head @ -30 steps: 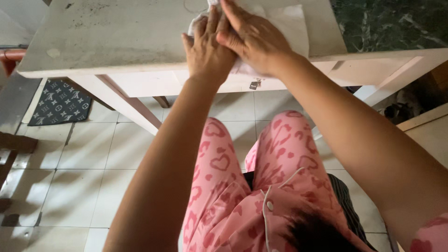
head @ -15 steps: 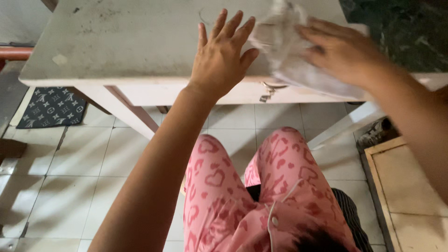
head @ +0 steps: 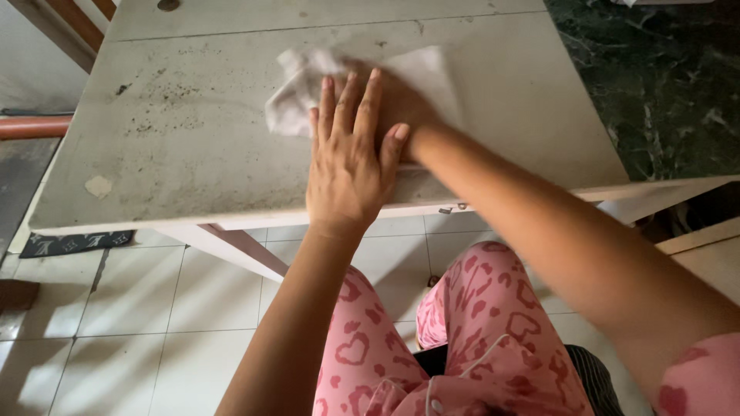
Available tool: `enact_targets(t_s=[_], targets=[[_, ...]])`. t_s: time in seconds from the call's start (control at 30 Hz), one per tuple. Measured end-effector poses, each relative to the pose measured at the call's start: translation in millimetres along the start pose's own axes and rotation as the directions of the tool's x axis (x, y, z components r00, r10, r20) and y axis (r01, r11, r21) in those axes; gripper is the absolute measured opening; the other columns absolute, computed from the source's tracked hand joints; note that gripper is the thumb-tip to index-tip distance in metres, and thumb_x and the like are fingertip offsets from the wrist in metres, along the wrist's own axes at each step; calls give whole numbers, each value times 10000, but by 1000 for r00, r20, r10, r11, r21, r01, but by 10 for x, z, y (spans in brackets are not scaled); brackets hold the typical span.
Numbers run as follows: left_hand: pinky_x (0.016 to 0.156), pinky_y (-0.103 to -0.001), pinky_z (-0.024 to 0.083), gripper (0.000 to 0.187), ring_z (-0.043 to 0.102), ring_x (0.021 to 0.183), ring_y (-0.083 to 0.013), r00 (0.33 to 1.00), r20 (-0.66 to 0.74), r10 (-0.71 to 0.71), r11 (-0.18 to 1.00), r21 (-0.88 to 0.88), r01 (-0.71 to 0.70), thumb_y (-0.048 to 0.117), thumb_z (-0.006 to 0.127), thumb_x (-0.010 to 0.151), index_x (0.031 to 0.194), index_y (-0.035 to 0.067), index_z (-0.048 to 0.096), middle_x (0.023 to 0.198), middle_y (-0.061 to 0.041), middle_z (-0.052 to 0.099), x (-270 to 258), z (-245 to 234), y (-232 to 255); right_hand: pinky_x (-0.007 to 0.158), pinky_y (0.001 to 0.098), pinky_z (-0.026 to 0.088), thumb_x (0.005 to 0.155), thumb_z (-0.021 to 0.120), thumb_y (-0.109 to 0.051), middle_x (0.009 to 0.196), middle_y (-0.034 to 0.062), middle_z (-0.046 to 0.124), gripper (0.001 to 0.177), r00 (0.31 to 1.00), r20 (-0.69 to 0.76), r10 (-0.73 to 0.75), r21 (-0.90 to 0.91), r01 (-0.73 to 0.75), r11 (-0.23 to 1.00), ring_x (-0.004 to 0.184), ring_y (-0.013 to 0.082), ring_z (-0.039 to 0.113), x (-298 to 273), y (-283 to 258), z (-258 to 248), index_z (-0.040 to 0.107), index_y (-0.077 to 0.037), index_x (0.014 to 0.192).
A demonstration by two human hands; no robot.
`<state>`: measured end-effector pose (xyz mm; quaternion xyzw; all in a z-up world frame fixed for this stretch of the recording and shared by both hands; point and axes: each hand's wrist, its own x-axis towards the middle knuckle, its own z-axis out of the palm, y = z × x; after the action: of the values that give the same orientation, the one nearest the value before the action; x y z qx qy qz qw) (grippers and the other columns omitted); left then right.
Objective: The person wipes a white desk surface with a cloth, then opens a drawer to retrieve and wipe several items including a red notebook, a blue notebook, a black wallet, and a green notebook. They place the cleaned items on the desk and continue sorting through papers and cables in the drawer.
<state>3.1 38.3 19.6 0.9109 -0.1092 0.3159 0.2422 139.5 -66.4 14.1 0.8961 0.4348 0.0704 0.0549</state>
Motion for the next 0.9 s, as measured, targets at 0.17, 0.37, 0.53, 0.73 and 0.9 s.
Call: enact_targets(t_s=[0.17,0.37,0.53,0.73,0.9], targets=[[1269,-605,253,630,277,1563,-416,999,21,47,997,56,-48,512,488,1082,1590,154,385,1641,-151,406,-37,-35,19,1245,369,251,998,544,-476,1638,93,359,683,988,-136,69,408,-8,913,1514,253,303,-210,-16,-93,378,-111,1550],[1224,-610,253,641,266,1529,-431,994,73,83,990,107,-91,451,513,1064,1599,146,337,1610,-194,395,-50,3,45,1194,416,312,944,606,-501,1639,67,335,667,961,-111,254,302,-210,930,1508,260,310,-948,383,-268,422,-258,1537],[1193,-608,284,534,335,1488,-430,983,15,184,978,101,-185,354,538,1047,1523,129,452,1554,-200,458,-46,1,93,1122,462,395,963,539,-493,1700,-3,268,612,839,93,536,302,-537,788,1485,259,338,-1634,971,-348,419,-343,1544],[882,-407,567,389,659,1112,-242,796,75,601,795,-165,-584,51,550,1027,1406,133,586,1333,-32,602,-983,317,653,1147,475,373,926,568,-493,1649,43,360,671,827,-73,557,243,-527,815,1497,284,356,-1907,1354,-130,465,-214,1528],[685,-378,568,544,634,915,-265,894,432,120,968,149,-202,47,557,872,1412,32,492,1248,-128,571,-979,771,1024,1161,472,333,911,555,-495,1638,56,361,681,814,-100,573,258,-535,805,1496,284,325,-1879,1310,-110,471,-192,1515]])
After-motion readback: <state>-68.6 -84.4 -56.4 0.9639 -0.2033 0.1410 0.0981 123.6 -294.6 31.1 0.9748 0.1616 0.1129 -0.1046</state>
